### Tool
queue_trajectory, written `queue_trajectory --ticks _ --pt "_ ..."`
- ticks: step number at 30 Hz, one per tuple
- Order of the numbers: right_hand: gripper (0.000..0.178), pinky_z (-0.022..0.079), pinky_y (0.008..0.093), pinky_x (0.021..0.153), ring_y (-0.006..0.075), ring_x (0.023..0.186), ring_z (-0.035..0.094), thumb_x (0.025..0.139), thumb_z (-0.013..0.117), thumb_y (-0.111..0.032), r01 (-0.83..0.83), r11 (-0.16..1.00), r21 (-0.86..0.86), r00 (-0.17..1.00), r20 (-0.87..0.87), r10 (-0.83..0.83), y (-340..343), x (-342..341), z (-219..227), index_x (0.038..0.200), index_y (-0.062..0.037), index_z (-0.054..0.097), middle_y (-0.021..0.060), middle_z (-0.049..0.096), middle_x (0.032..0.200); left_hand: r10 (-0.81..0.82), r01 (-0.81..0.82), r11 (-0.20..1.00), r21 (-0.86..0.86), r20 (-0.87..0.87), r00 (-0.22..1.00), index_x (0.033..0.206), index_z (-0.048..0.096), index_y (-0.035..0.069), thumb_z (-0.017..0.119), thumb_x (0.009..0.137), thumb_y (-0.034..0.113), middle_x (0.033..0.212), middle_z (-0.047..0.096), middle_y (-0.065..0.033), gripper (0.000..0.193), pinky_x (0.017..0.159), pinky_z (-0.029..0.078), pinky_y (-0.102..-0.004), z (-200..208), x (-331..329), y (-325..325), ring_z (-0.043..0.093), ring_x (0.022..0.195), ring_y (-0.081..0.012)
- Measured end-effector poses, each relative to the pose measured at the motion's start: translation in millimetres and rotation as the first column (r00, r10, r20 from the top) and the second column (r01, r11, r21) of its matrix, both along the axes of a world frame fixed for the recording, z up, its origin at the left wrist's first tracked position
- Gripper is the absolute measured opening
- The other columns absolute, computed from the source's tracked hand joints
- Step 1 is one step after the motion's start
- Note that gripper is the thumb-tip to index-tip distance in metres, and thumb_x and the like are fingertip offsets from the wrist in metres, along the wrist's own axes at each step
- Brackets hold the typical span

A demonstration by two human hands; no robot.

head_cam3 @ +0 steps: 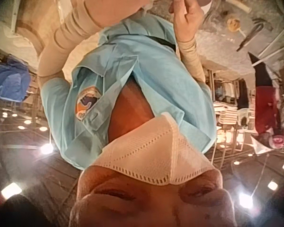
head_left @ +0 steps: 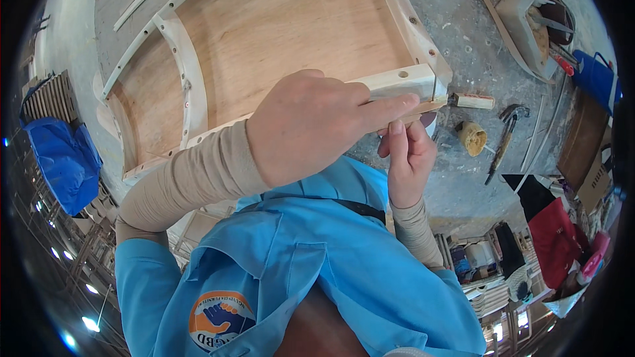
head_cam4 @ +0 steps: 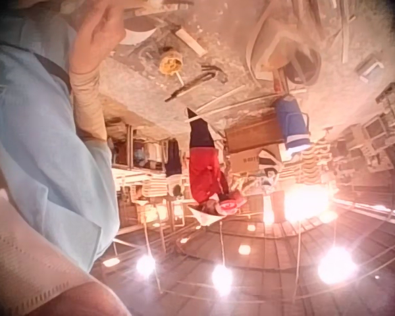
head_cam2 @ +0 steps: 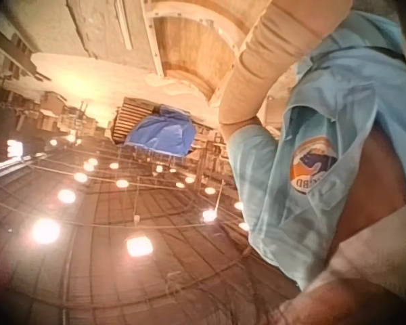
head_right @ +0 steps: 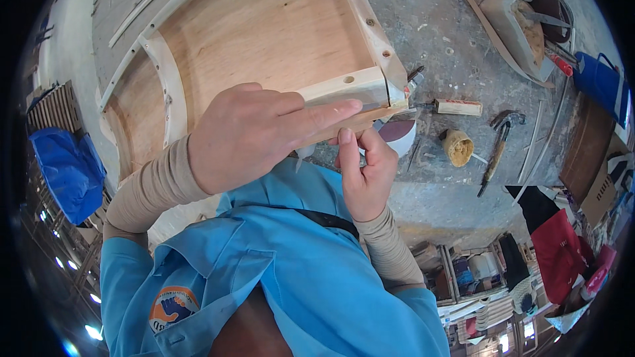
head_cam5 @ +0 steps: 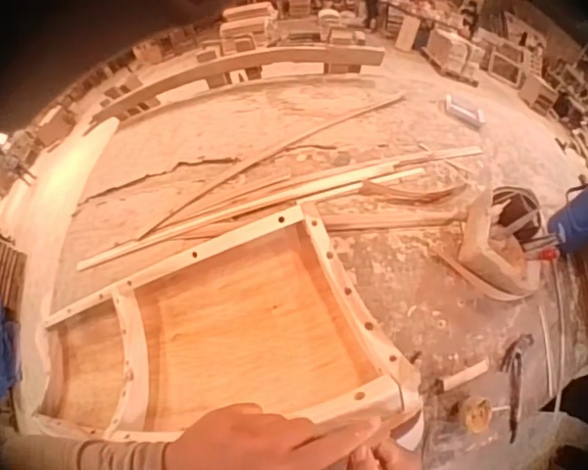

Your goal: The person applies glue to a wooden frame and inserts a thin wooden strip into a groove. They use a metal tool to scrape and adjust the strip, ensuring it fits properly along the edge of the frame.

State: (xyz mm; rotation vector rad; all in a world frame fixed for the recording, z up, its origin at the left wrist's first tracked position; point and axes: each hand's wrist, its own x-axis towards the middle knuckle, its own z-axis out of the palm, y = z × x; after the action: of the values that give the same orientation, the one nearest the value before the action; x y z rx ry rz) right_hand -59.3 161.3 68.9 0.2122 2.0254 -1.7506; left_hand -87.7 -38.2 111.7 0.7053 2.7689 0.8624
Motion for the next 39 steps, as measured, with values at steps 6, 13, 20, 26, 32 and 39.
queue_trajectory --ticks 6,13,20,26,32,39 --pt "0.026 0.036 0.0240 0.049 0.0049 0.053 0.048 0.103 0.056 -0.018 -0.004 1.000 -0.018 1.000 -0.009 0.004 1 1 -2 0.086 -0.0007 0.065 -0.0005 0.055 0.059 0.000 0.000 1.000 0.003 0.048 0.999 0.138 0.062 0.020 0.066 0.080 0.015 0.066 0.053 0.0022 0.058 0.052 0.041 -0.0297 -5 -1 8 0.054 0.055 -0.0151" --pt "0.025 0.036 0.0238 0.049 0.0049 0.054 0.048 0.103 0.057 -0.018 -0.009 1.000 -0.015 0.999 -0.036 0.008 1 0 -4 0.086 -0.0009 0.065 -0.0006 0.055 0.059 -0.031 0.033 0.998 -0.062 0.022 0.999 0.134 0.062 0.019 0.064 0.083 0.016 0.066 0.057 -0.0002 0.050 0.050 0.044 -0.0310 -3 -3 10 0.057 0.055 -0.0174" --pt "0.025 0.037 0.0249 0.050 0.0057 0.054 0.049 0.102 0.057 -0.017 -0.033 0.998 0.052 0.996 -0.077 0.037 1 -2 0 0.085 -0.0009 0.066 0.0003 0.056 0.059 -0.027 0.027 1.000 0.011 0.010 1.000 0.128 0.064 0.017 0.064 0.086 0.019 0.066 0.060 -0.0043 0.042 0.047 0.046 -0.0323 -8 -1 6 0.062 0.055 -0.0207" --pt "0.024 0.039 0.0239 0.052 0.0063 0.057 0.051 0.103 0.056 -0.017 -0.042 0.998 0.051 0.997 -0.064 0.046 1 -1 -1 0.087 -0.0006 0.065 0.0013 0.058 0.064 -0.027 0.026 0.999 0.028 0.017 0.999 0.139 0.061 0.019 0.063 0.083 0.013 0.066 0.054 0.0008 0.056 0.054 0.042 -0.0307 -11 2 5 0.053 0.055 -0.0171" --pt "0.024 0.040 0.0224 0.056 0.0062 0.062 0.053 0.104 0.054 -0.017 -0.037 0.999 0.015 0.998 -0.046 0.038 0 -1 -3 0.089 -0.0004 0.063 0.0015 0.061 0.070 -0.021 0.021 1.000 -0.003 0.034 0.999 0.140 0.060 0.020 0.063 0.084 0.016 0.063 0.050 0.0028 0.057 0.054 0.034 -0.0295 -7 12 -11 0.049 0.054 -0.0146" --pt "0.025 0.041 0.0238 0.054 0.0066 0.059 0.054 0.103 0.055 -0.016 -0.026 0.999 0.042 0.996 -0.080 0.030 2 -1 -4 0.087 0.0002 0.065 0.0017 0.060 0.065 -0.043 0.043 0.997 -0.065 0.013 0.999 0.143 0.057 0.023 0.062 0.085 0.014 0.061 0.048 0.0031 0.059 0.057 0.033 -0.0294 -4 18 -11 0.048 0.055 -0.0135"
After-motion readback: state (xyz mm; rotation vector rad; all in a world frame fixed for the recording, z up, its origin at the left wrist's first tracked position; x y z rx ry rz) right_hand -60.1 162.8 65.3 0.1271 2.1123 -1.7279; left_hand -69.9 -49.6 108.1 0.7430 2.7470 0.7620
